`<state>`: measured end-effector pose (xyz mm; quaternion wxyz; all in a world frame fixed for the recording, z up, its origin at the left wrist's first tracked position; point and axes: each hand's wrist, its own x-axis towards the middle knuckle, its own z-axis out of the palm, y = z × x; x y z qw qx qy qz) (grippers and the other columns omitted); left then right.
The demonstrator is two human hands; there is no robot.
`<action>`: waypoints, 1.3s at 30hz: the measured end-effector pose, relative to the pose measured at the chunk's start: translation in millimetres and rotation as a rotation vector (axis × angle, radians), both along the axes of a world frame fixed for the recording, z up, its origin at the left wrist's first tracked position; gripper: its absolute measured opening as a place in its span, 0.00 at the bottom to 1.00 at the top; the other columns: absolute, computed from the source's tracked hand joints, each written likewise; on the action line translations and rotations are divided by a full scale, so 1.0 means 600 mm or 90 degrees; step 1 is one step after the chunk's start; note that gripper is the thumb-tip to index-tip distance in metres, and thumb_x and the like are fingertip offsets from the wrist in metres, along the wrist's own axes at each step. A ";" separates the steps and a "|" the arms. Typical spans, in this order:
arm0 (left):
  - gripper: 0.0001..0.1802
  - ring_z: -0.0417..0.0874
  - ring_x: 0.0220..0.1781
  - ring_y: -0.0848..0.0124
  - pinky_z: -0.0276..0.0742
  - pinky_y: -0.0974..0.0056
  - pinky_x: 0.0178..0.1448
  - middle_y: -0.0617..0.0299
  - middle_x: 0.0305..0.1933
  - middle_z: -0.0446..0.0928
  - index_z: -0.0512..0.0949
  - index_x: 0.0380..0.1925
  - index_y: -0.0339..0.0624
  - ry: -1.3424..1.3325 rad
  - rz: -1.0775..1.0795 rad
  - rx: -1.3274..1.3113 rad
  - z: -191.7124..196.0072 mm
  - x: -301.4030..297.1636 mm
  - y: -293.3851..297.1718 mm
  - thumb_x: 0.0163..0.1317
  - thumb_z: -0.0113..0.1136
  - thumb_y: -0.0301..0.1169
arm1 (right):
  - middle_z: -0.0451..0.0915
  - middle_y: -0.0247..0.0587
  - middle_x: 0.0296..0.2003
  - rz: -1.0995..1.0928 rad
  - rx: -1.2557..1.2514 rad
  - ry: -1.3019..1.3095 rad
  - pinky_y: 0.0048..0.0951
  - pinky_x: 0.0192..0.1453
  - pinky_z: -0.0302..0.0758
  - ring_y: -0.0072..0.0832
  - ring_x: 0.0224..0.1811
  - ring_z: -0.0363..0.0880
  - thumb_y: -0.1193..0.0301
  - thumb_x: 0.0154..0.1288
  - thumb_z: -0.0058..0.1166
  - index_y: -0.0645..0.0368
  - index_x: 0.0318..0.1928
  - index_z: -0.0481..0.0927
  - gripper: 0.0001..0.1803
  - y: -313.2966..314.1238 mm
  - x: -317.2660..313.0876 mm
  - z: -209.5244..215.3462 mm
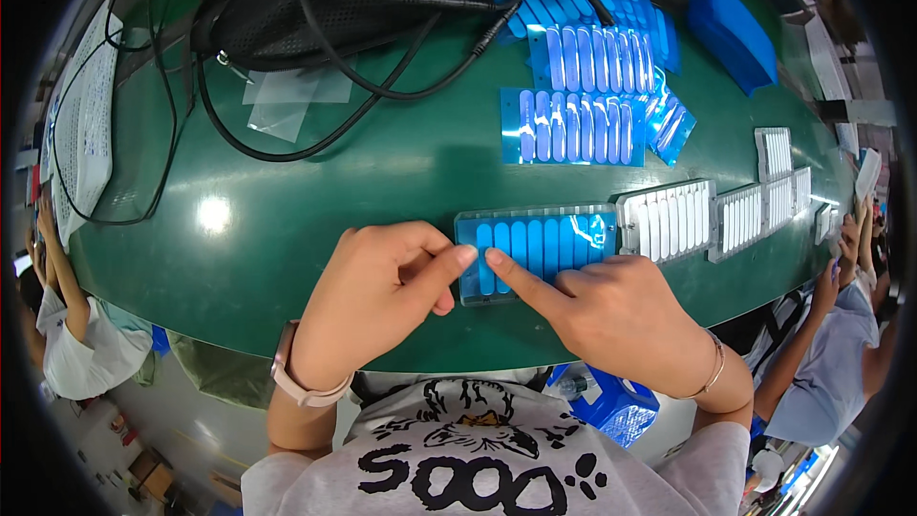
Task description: The person applies blue adhesive films onto plastic trays holding white components by hand, peeling the protective backing from each film sheet, aligning it onto a tray, and pressing it down.
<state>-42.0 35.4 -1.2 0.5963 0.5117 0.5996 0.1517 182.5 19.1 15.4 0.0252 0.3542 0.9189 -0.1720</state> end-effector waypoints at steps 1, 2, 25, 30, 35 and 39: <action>0.12 0.76 0.17 0.81 0.67 0.75 0.20 0.61 0.17 0.79 0.79 0.26 0.33 0.001 -0.033 0.014 0.002 0.001 -0.001 0.62 0.64 0.32 | 0.65 0.26 0.12 0.004 0.002 -0.009 0.23 0.18 0.67 0.20 0.12 0.68 0.73 0.50 0.54 0.55 0.61 0.76 0.32 0.001 0.000 0.002; 0.12 0.76 0.17 0.81 0.67 0.75 0.20 0.61 0.17 0.79 0.79 0.26 0.33 0.001 -0.029 0.015 0.001 0.001 -0.004 0.62 0.64 0.32 | 0.65 0.26 0.12 0.007 0.004 -0.018 0.23 0.18 0.67 0.20 0.12 0.68 0.72 0.50 0.54 0.56 0.61 0.76 0.32 0.002 -0.001 0.004; 0.08 0.79 0.17 0.80 0.66 0.76 0.22 0.61 0.15 0.79 0.80 0.26 0.34 0.058 -0.072 0.083 -0.005 0.006 -0.009 0.59 0.65 0.28 | 0.60 0.25 0.09 0.038 -0.036 -0.065 0.26 0.13 0.60 0.21 0.08 0.62 0.72 0.52 0.58 0.46 0.62 0.75 0.33 0.024 0.066 0.018; 0.08 0.79 0.18 0.81 0.67 0.76 0.22 0.62 0.17 0.79 0.80 0.26 0.33 0.022 -0.062 0.073 -0.002 0.003 -0.009 0.60 0.65 0.28 | 0.60 0.26 0.10 0.010 0.017 0.023 0.26 0.13 0.62 0.20 0.09 0.63 0.69 0.55 0.60 0.47 0.62 0.76 0.30 0.015 0.071 0.010; 0.08 0.80 0.20 0.80 0.67 0.77 0.23 0.61 0.19 0.80 0.79 0.27 0.33 0.055 -0.096 0.042 0.015 0.009 -0.008 0.60 0.65 0.27 | 0.58 0.25 0.11 -0.002 0.028 0.033 0.24 0.16 0.60 0.20 0.10 0.61 0.64 0.53 0.66 0.50 0.58 0.79 0.29 -0.004 0.070 0.001; 0.08 0.80 0.21 0.80 0.67 0.78 0.24 0.62 0.19 0.80 0.78 0.26 0.34 -0.033 -0.062 0.067 0.001 0.013 -0.021 0.59 0.66 0.26 | 0.58 0.25 0.11 -0.038 0.060 0.060 0.24 0.16 0.60 0.20 0.10 0.60 0.64 0.53 0.66 0.50 0.58 0.79 0.29 -0.015 0.077 -0.008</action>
